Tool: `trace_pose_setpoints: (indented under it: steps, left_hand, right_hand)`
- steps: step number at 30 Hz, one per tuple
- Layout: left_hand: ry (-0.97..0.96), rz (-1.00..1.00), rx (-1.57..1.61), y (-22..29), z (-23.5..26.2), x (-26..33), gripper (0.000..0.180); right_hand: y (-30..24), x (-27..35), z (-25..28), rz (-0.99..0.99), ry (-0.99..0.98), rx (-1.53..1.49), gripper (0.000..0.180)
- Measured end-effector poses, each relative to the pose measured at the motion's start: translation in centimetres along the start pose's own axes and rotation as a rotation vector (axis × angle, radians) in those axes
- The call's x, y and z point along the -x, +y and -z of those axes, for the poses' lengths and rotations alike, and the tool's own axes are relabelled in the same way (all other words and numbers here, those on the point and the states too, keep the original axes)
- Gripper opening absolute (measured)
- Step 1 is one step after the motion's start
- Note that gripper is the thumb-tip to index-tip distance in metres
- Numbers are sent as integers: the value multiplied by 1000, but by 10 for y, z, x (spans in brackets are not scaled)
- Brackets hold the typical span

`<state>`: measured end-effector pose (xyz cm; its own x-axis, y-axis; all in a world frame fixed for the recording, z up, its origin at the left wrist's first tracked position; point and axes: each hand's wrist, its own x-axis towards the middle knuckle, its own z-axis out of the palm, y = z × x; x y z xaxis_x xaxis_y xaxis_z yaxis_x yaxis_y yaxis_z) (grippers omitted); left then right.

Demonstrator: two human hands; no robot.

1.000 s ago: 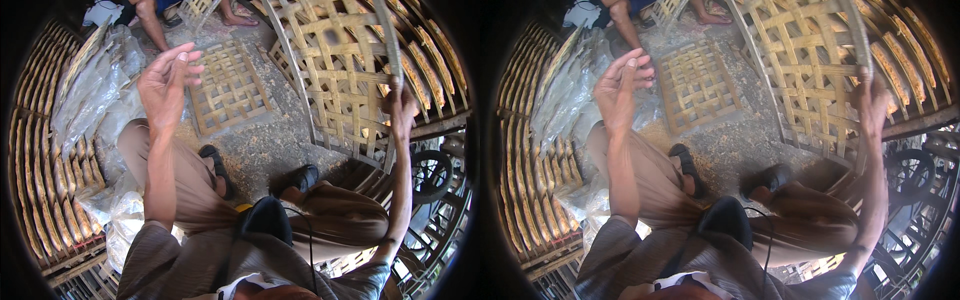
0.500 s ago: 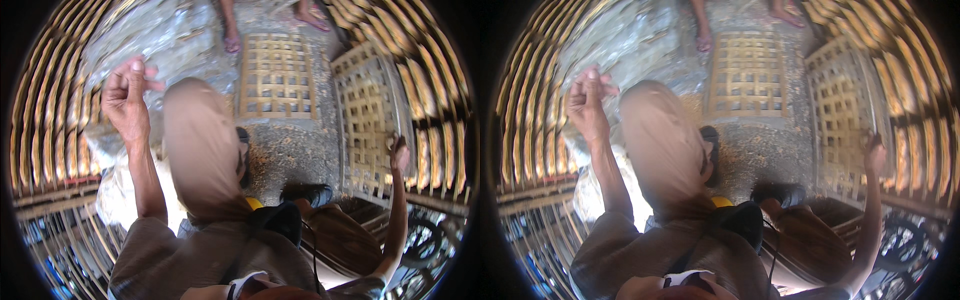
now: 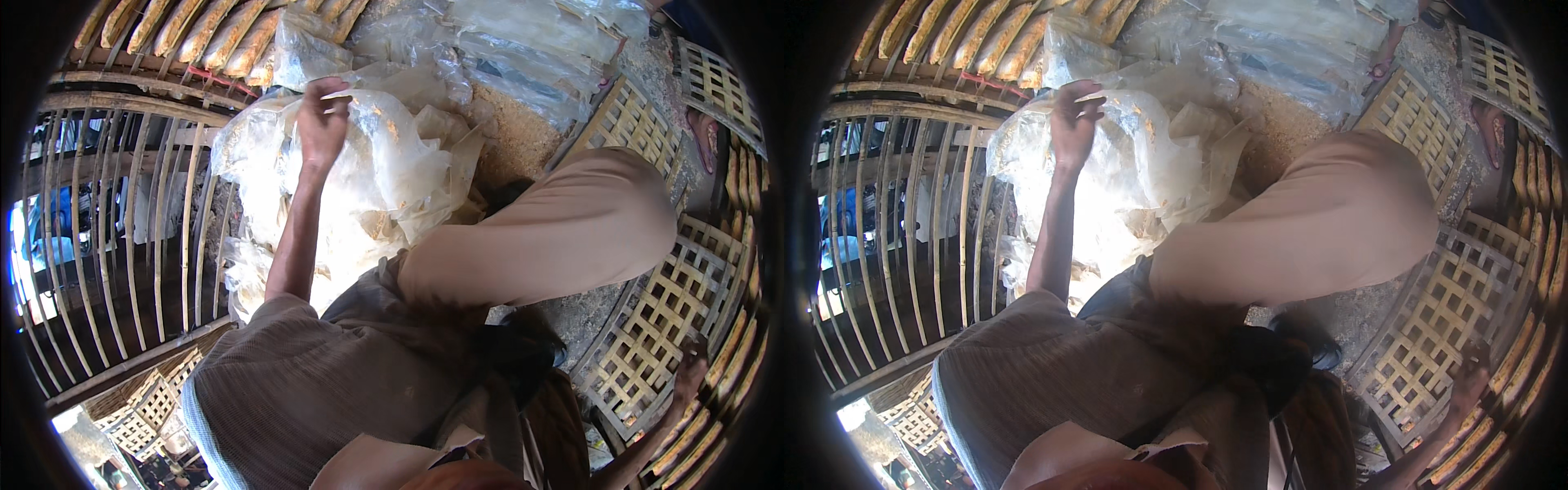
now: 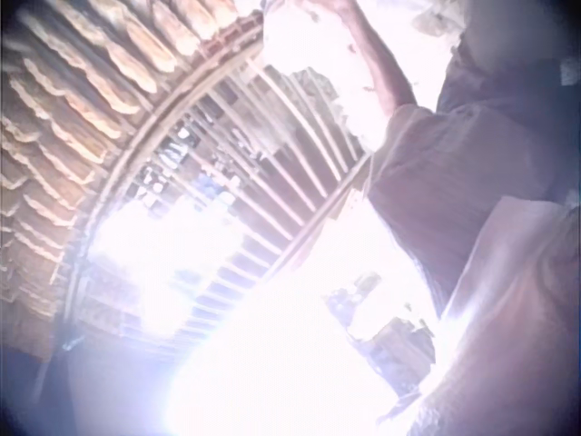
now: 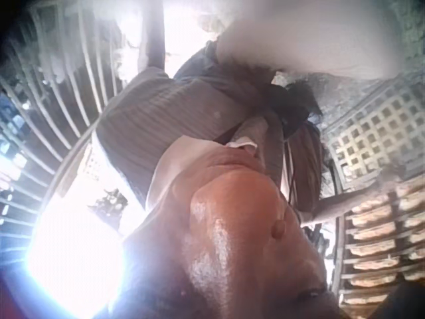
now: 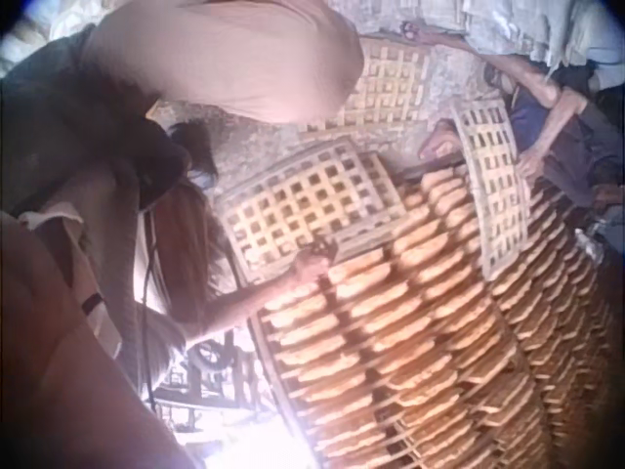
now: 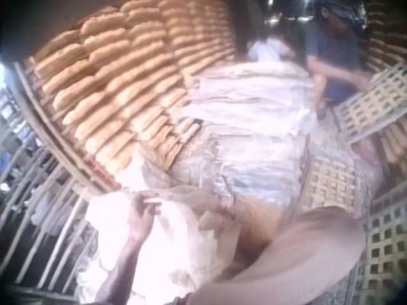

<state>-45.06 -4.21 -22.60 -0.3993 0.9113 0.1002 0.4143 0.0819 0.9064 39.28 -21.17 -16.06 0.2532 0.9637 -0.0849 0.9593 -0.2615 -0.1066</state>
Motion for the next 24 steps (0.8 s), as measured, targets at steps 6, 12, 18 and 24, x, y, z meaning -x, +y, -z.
trace_pose_setpoints:
  steps: [6, 12, 18, 24]
  left_hand:
    - [-216, -641, -957, -27, -19, -44, 69]
    - [-877, -247, -616, -37, -6, -105, 13]
    - [-417, -394, -322, 25, 42, -68, 9]
    - [-335, -506, -502, 151, 66, -23, 14]
  right_hand:
    - [-159, -9, 31, 174, -362, -174, 22]
    - [-253, -62, 71, 334, -271, -109, 31]
    - [-353, -116, 110, 550, -213, -288, 34]
    - [-548, -116, 143, 1200, -84, -337, 58]
